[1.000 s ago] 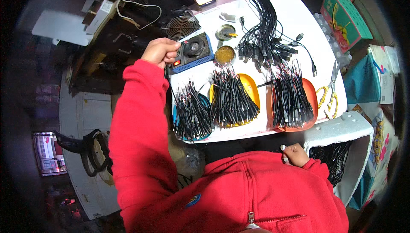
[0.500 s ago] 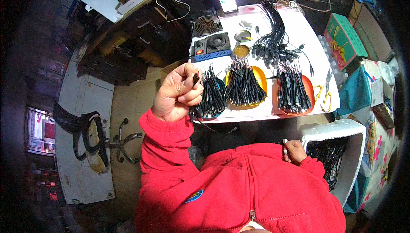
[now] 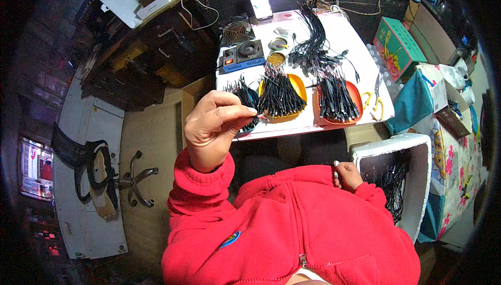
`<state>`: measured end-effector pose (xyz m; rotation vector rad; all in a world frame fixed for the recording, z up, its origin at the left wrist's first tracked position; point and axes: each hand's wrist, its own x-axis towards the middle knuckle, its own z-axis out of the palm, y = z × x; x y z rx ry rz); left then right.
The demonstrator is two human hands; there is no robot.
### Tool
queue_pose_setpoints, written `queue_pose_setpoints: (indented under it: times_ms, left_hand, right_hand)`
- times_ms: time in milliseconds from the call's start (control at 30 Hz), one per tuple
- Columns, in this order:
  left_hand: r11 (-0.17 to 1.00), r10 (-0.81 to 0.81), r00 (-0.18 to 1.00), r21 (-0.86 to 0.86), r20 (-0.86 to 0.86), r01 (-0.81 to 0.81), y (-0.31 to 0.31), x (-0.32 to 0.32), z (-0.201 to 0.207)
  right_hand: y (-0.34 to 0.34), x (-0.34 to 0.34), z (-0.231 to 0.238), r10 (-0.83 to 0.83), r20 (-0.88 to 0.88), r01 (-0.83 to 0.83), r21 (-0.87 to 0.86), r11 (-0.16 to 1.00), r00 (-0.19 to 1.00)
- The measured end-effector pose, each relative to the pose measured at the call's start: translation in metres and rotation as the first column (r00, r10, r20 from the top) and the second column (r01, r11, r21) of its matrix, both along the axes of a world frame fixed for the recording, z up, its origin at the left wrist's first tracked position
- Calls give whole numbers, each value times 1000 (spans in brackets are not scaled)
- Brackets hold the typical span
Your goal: The person repeatedly picks small black wires from bowls on a table, attaches a small white connector to each wire end, and places the finished unit into a white box. The process is repeated continuously with both hands.
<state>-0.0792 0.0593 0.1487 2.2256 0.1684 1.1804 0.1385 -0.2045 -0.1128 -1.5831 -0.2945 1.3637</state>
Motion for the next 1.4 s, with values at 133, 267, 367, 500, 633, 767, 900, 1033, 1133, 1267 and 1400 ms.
queue_pose_setpoints:
  times_ms: [133, 267, 367, 500, 633, 767, 900, 1033, 1133, 1267, 1400]
  left_hand:
    - [998, 31, 1000, 50, 4, -31, -9, -2, 3]
    - [999, 2, 1000, 39, 17, -2, -12, -4, 2]
    - [987, -58, 997, -143, 55, 66, -15, -5, -2]
    - [937, -137, 989, -316, 57, 149, -18, -9, -9]
    - [796, -289, 947, -514, 141, 319, -21, -8, -19]
    - [657, -334, 928, -666, 163, 353, -32, -7, -29]
    - [680, -363, 920, -632, 150, 371, -37, -6, -31]
    - [748, -320, 943, -586, 93, 312, -38, -5, -30]
    - [734, -364, 928, -591, 76, 336, -36, -5, -31]
    - [732, -441, 897, -567, 27, 377, -32, -7, -32]
    - [739, -452, 892, -559, 2, 376, -32, -7, -32]
  right_hand:
    - [1, -2, 2, -5, 38, 5, 11, 1000, 999]
    - [-2, -2, -1, 1, 22, -1, 27, 1000, 1000]
    - [-6, -1, -5, 9, 29, -10, 38, 999, 1000]
    - [0, -3, 8, 90, 196, -110, 97, 989, 977]
    - [33, -5, 70, 14, 575, -282, 379, 881, 818]
    - [64, -12, 163, -91, 705, -471, 558, 683, 703]
    - [91, -33, 217, -311, 777, -605, 624, 495, 547]
    - [103, -49, 228, -381, 754, -625, 657, 422, 535]
    - [104, -51, 226, -402, 753, -644, 656, 394, 521]
    - [104, -51, 223, -398, 758, -642, 650, 406, 516]
    - [106, -53, 221, -393, 746, -618, 666, 417, 538]
